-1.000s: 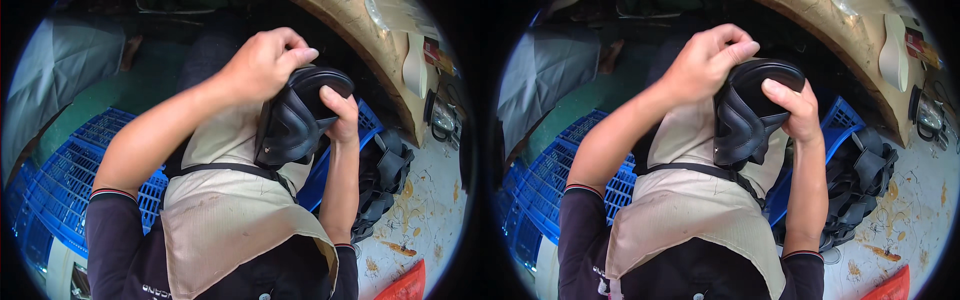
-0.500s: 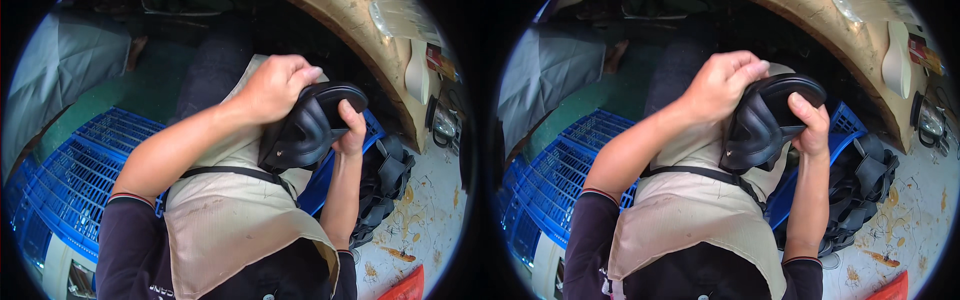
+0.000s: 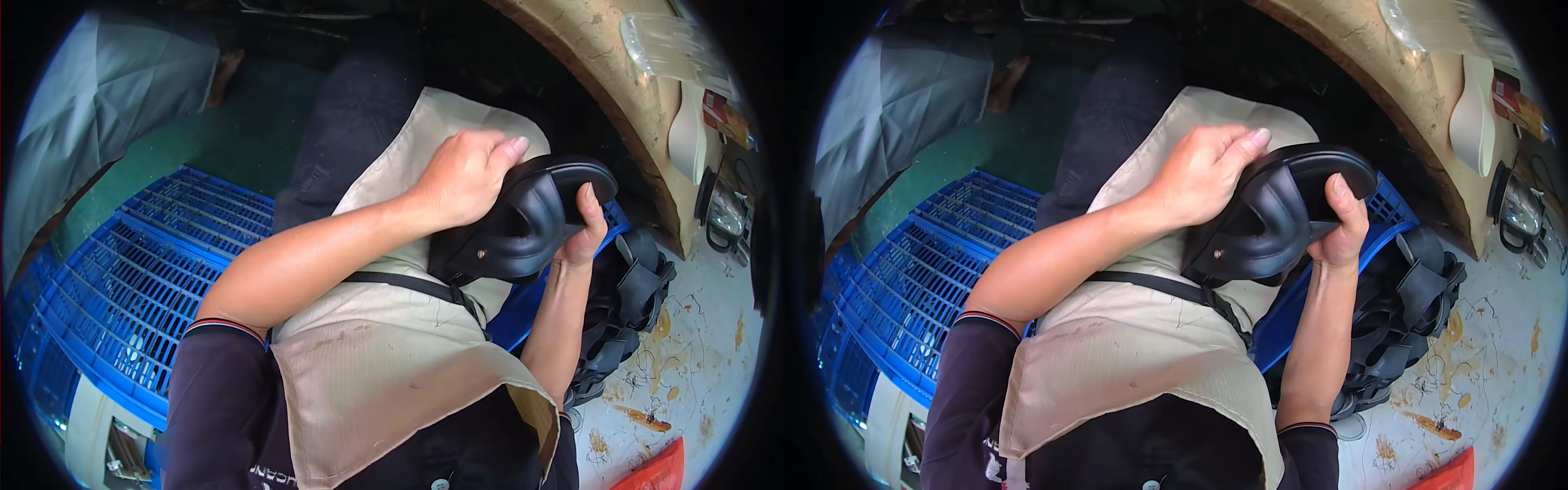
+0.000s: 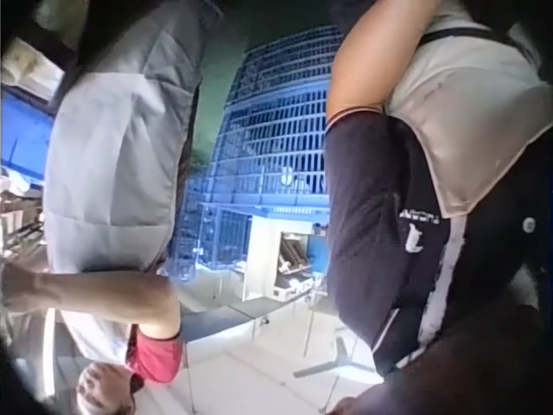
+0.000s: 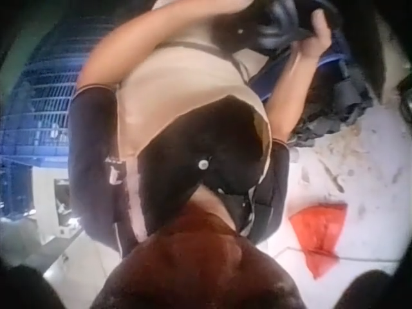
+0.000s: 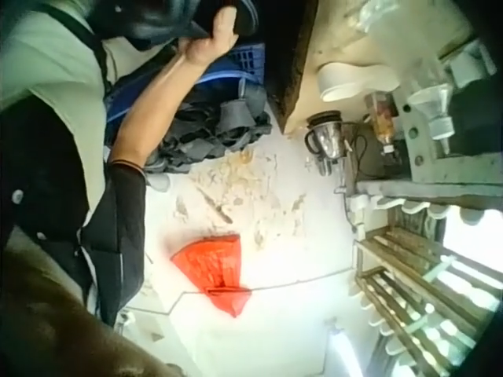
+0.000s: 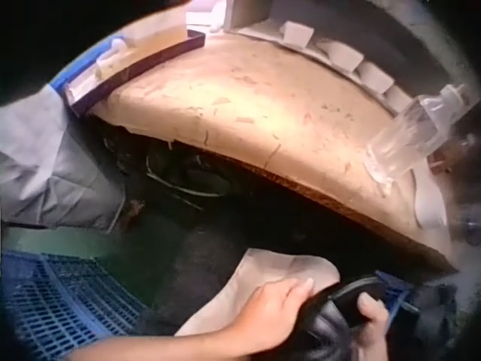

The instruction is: Applying soles to shoe uppers and pressing them together to ensure a good bond.

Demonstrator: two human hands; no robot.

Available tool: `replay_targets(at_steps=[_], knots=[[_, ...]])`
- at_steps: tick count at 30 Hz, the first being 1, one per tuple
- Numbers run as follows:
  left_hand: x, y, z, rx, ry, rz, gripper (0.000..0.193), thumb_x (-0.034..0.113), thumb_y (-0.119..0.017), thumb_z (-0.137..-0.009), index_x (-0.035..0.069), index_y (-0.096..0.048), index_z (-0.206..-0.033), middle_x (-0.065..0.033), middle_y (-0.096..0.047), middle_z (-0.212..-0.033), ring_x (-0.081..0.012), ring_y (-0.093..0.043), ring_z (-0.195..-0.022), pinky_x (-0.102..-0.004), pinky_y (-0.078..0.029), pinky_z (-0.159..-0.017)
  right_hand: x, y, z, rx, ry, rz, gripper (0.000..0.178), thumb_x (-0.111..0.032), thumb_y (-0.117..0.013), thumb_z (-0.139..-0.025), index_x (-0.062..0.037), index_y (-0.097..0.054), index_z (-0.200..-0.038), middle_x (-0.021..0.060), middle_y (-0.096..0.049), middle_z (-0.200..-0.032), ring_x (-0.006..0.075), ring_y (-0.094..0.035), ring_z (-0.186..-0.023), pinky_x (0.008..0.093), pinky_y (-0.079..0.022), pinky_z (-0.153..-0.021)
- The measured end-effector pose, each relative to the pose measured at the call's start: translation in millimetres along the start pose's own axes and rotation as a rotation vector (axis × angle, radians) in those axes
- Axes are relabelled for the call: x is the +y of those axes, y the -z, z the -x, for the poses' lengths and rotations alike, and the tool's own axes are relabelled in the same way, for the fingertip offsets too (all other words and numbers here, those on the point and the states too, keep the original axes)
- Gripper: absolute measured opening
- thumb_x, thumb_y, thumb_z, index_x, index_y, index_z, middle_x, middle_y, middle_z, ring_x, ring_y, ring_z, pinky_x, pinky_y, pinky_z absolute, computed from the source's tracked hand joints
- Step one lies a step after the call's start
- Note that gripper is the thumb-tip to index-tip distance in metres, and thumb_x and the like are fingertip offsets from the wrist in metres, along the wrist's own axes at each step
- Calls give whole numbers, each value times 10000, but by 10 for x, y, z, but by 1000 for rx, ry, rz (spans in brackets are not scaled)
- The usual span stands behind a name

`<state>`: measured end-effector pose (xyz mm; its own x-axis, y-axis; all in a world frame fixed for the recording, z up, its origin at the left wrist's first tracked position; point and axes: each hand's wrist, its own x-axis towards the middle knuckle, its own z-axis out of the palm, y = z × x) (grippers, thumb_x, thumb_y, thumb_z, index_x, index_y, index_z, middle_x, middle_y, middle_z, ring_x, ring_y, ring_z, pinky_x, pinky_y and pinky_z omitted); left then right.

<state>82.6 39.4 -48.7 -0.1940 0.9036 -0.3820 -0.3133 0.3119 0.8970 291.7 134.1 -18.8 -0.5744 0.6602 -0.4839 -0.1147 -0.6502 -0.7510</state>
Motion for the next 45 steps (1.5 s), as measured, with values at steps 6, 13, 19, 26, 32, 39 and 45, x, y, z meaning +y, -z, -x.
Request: replay_targets(at_steps=[6, 13, 19, 26, 32, 39, 45], knots=[[-220, -65, -133, -21, -83, 117, 429, 320, -528, -1048, -8, -661, -805, -13, -599, -695, -120, -498, -615, -280, -437, -604, 143, 137, -5, -41, -15, -93, 448, -332, -577, -972, -5, -652, -1268, 158, -744, -1129, 268, -741, -965, 388, -586, -894], [-66, -37, -73, -112, 51, -179, 622, 459, -447, -1032, -31, -582, -674, -145, -582, -619, -328, -525, -584, -436, -454, -645, 132, 261, 75, 77, 16, -64, 500, -415, -573, -972, -21, -656, -1268, 136, -746, -1128, 260, -733, -977, 412, -562, -934], [-216, 145, 104, -63, -5, -239, 478, 369, -530, -1020, 5, -592, -717, -129, -572, -583, -345, -533, -533, -431, -460, -606, 200, 488, 54, 166, -24, -181, 578, -519, -607, -938, -46, -669, -1263, 116, -744, -1136, 259, -716, -1011, 410, -527, -974], [-469, 228, 79, 111, -269, -231, 230, 226, -631, -977, 46, -629, -834, -85, -597, -585, -323, -565, -500, -397, -462, -544, 465, 715, -81, -2, -91, -279, 653, -594, -650, -896, -66, -674, -1281, 120, -738, -1152, 247, -715, -992, 388, -531, -949], [-512, 28, -90, 94, -304, -232, 209, 172, -576, -1012, 34, -657, -879, -52, -628, -627, -224, -552, -500, -332, -452, -558, 410, 554, -134, -82, -77, -305, 738, -627, -685, -870, -68, -634, -1348, 135, -706, -1244, 219, -710, -944, 360, -547, -894], [-641, -501, -148, -223, -112, -118, 305, 272, -586, -1003, 32, -701, -855, -62, -655, -623, -291, -588, -523, -369, -486, -572, 247, 418, -44, -334, -64, -566, 596, -532, -787, -803, -56, -677, -1145, 134, -699, -1058, 213, -691, -834, 318, -565, -749], [-389, -618, -141, -227, 144, -135, 338, 297, -589, -1006, 10, -729, -893, -56, -668, -661, -209, -576, -560, -325, -471, -581, 257, 699, 6, -395, 29, -518, 649, -589, -754, -824, -71, -647, -1200, 128, -671, -1106, 215, -678, -837, 332, -558, -778]])
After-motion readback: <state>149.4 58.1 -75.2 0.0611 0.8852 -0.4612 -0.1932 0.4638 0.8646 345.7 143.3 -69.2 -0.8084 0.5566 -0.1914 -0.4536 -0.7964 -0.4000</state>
